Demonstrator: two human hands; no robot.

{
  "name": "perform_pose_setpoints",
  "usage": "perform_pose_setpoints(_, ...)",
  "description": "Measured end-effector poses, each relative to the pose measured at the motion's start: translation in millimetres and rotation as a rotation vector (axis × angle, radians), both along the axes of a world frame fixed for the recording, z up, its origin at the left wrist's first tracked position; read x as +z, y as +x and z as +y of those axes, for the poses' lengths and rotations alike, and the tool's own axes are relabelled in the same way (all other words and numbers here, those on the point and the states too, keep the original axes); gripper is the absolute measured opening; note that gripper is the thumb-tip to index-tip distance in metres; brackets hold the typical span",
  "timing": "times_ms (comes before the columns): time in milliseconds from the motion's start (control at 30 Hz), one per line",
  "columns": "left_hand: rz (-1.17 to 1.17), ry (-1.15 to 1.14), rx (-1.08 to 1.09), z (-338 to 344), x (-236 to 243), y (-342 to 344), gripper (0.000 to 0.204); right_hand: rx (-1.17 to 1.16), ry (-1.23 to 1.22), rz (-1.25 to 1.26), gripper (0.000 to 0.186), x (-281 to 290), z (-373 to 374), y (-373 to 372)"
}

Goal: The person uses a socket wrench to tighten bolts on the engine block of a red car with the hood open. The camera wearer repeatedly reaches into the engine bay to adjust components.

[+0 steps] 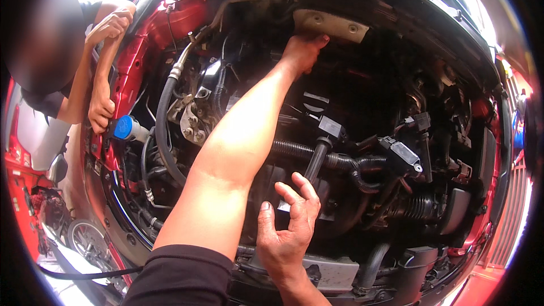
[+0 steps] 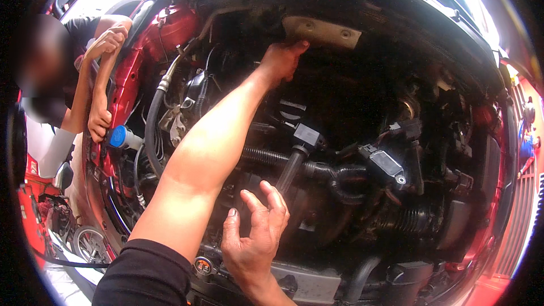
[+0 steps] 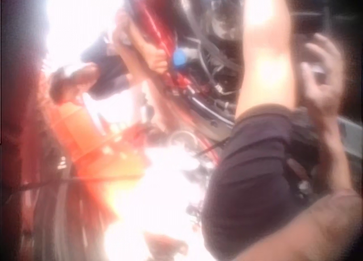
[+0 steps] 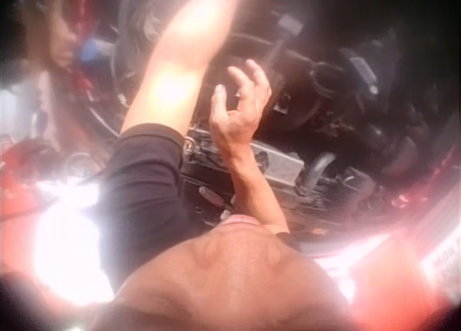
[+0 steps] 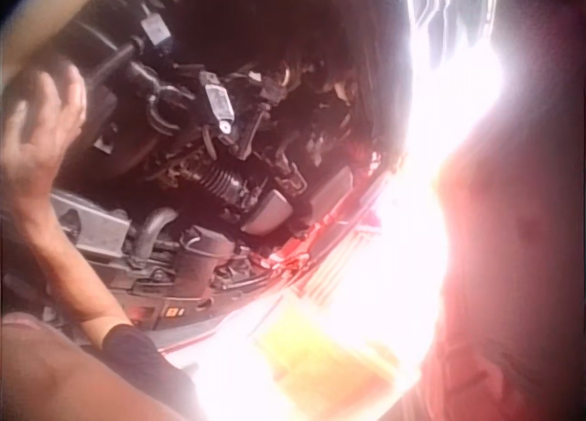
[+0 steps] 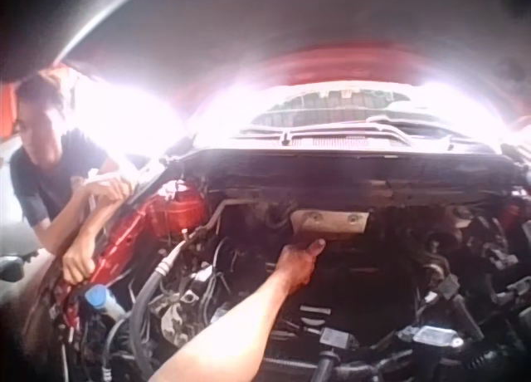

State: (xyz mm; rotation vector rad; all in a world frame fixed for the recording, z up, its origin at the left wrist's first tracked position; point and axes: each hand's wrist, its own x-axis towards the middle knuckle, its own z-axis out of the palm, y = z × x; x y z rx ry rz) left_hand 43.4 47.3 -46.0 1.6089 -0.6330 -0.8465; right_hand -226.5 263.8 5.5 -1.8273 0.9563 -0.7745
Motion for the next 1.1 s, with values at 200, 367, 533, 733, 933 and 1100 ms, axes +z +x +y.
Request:
perform_pose_setpoints(200,-0.844,-0.085,0.314,68.4,21.4,-38.6,0.054,-0.075,-0.125,-0.091,0.048,4.5,-1.0,0.3)
perform_pose_setpoints(367,-1.141,-0.336,0.243,154.0,16.6,-106.7,0.032,-0.041,-0.291,-0.136,0.052,10.1,-16.1,-9.8)
perform_pose_setpoints(533,-1.156,-0.296,0.128,192.8,-6.4,-115.7,0.016,0.36,-0.801,0.115,0.033,65.3,-69.7,42.0)
perform_pose_setpoints(733,-1.254,-0.117,0.064,180.2,-19.2,-119.5,0.012,0.733,-1.598,0.524,0.032,8.7,-240.5,163.2)
perform_pose_setpoints(933,-1.218,-0.085,0.068,182.5,-31.6,-116.3,0.017,1.003,-1.534,1.029,0.032,-30.2,-266.8,199.5)
perform_pose_setpoints(1100,-1.199,-0.069,0.069,181.0,-30.2,-116.6,0.017,1.087,-1.348,1.303,0.03,-17.5,-260.6,219.8)
